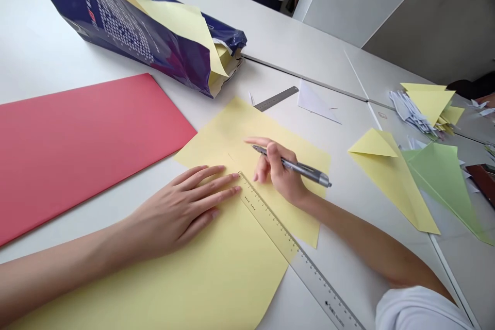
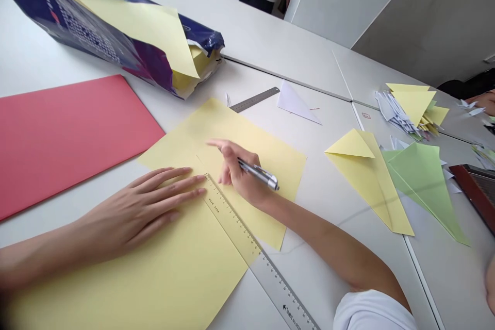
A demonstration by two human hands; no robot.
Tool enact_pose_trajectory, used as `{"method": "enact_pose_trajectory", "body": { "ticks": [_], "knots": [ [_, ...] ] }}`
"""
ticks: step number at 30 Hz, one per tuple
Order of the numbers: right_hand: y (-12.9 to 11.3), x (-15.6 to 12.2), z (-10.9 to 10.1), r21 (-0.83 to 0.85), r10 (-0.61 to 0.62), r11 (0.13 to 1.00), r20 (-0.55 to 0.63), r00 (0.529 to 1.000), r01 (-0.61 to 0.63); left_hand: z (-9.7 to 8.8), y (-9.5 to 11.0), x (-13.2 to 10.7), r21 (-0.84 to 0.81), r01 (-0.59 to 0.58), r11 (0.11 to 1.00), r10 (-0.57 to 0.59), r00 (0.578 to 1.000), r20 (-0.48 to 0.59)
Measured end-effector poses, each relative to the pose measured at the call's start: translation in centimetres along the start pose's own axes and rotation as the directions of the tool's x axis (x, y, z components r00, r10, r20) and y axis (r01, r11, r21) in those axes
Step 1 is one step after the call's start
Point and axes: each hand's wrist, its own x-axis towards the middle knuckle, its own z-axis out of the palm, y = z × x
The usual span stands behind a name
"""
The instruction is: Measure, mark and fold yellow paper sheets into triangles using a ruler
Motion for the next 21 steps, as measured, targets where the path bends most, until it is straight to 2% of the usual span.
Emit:
{"method": "enact_pose_trajectory", "body": {
  "ticks": [2, 3, 5, 6, 8, 10, 12, 14, 17, 21],
  "knots": [
    [-0.8, -1.1, -0.4, -0.192, -0.085, 0.976, 0.095, 0.992, 0.102, 0.0, 0.0, 0.0, -0.009, 0.008, 1.0, -0.009, 1.0, -0.003],
    [-1.2, -2.0, -0.6, -0.304, -0.139, 0.936, 0.138, 0.981, 0.175, 0.1, 0.0, 0.0, -0.018, 0.013, 1.0, -0.013, 1.0, -0.005],
    [-2.0, -4.3, -1.1, -0.501, -0.239, 0.801, 0.234, 0.943, 0.327, 0.2, -0.1, 0.1, -0.039, 0.026, 0.999, -0.026, 1.0, -0.006],
    [-2.3, -5.8, -1.5, -0.563, -0.264, 0.728, 0.295, 0.918, 0.391, 0.2, -0.2, 0.1, -0.048, 0.032, 0.998, -0.033, 0.999, -0.004],
    [-2.9, -9.0, -2.2, -0.629, -0.203, 0.634, 0.425, 0.882, 0.449, 0.2, -0.2, 0.2, -0.057, 0.053, 0.997, -0.054, 0.999, -0.001],
    [-3.3, -12.3, -2.9, -0.68, -0.038, 0.612, 0.484, 0.874, 0.403, 0.2, -0.2, 0.2, -0.059, 0.076, 0.995, -0.076, 0.997, 0.002],
    [-3.5, -15.1, -3.4, -0.728, 0.117, 0.616, 0.462, 0.879, 0.3, 0.1, -0.1, 0.3, -0.058, 0.107, 0.993, -0.106, 0.994, 0.009],
    [-3.6, -17.0, -3.8, -0.753, 0.22, 0.627, 0.417, 0.882, 0.2, 0.0, 0.0, 0.3, -0.057, 0.153, 0.987, -0.152, 0.988, 0.013],
    [-3.7, -18.7, -4.0, -0.746, 0.289, 0.657, 0.385, 0.876, 0.111, 0.0, 0.1, 0.3, -0.054, 0.235, 0.97, -0.235, 0.972, 0.01],
    [-3.6, -20.2, -4.1, -0.721, 0.306, 0.69, 0.364, 0.88, 0.058, 0.2, 0.0, 0.3, -0.03, 0.281, 0.959, -0.279, 0.959, 0.043]
  ]
}}
